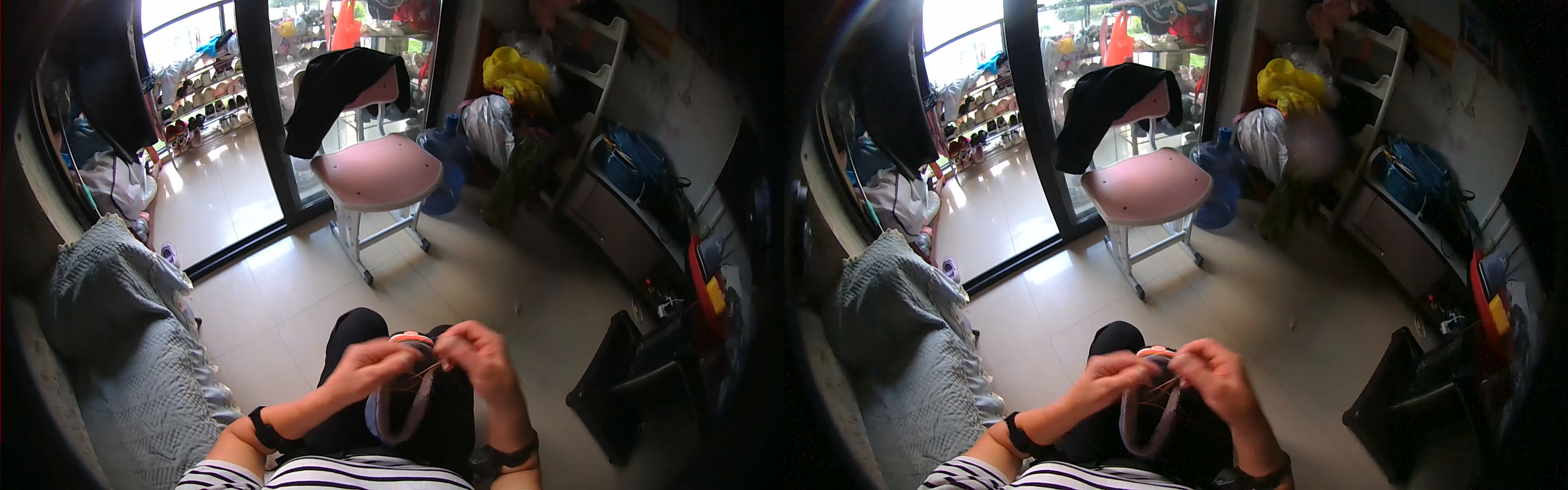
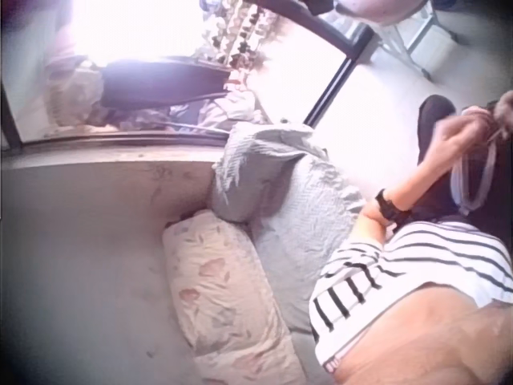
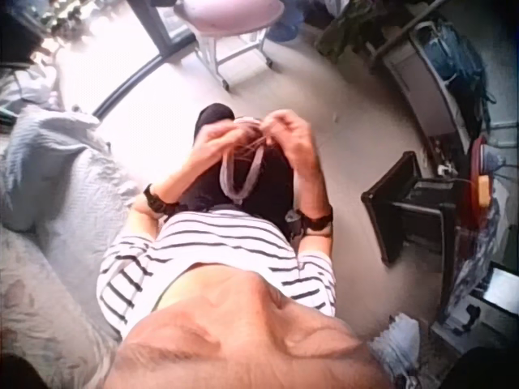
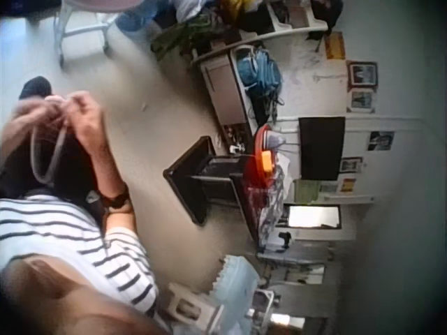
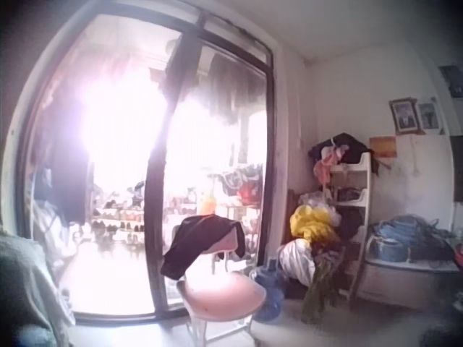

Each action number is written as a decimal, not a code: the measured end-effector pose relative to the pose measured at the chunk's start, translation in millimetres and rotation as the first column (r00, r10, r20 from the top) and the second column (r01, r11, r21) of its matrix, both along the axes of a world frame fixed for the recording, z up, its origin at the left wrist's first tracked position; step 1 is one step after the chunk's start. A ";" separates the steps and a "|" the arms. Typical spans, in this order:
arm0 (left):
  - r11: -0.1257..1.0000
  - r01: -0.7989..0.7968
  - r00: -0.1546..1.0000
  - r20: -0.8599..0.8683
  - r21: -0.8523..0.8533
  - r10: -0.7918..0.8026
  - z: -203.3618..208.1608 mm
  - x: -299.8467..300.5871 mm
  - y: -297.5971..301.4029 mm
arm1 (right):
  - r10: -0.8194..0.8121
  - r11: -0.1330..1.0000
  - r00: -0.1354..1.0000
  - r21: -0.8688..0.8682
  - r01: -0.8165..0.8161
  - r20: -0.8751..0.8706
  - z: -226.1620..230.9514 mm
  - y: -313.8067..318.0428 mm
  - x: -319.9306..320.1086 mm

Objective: The person sews the edge of a shoe by hand using a needle and thread, pulling the thread through the material and looping it.

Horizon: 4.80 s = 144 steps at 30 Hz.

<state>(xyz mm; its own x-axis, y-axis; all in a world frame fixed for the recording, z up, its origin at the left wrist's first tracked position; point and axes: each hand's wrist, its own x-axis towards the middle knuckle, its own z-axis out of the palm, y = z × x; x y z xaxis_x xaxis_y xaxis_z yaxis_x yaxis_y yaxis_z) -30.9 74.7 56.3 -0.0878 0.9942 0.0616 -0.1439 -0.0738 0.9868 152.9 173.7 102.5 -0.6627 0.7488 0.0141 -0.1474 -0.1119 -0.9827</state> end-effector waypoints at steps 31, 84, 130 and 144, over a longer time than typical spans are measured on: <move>0.707 0.309 0.686 -0.367 -0.636 -0.629 -26.2 20.8 -66.5 | 0.406 0.895 0.842 0.034 -0.445 0.355 -104.2 -55.0 48.4; 0.972 0.205 0.608 -0.793 0.115 -0.034 -45.3 49.9 -67.2 | -0.073 0.912 0.916 0.398 -0.099 0.394 -96.0 -69.6 54.1; 0.940 0.297 0.628 -0.776 0.170 -0.058 -51.3 44.6 -66.8 | -0.064 0.967 0.906 0.251 -0.048 0.419 -74.5 -108.1 72.9; 0.981 0.154 0.665 -0.747 0.122 -0.012 -48.8 42.7 -74.3 | -0.063 0.960 0.911 0.274 -0.056 0.407 -96.0 -74.6 37.6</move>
<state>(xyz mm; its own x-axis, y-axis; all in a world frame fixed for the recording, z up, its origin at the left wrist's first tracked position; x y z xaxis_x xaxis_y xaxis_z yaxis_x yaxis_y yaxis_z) 11.9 0.4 7.4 0.1397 0.9639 0.2268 0.6145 -0.2640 0.7435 190.5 99.1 6.5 -0.6517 0.7566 -0.0527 0.2732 0.1694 -0.9469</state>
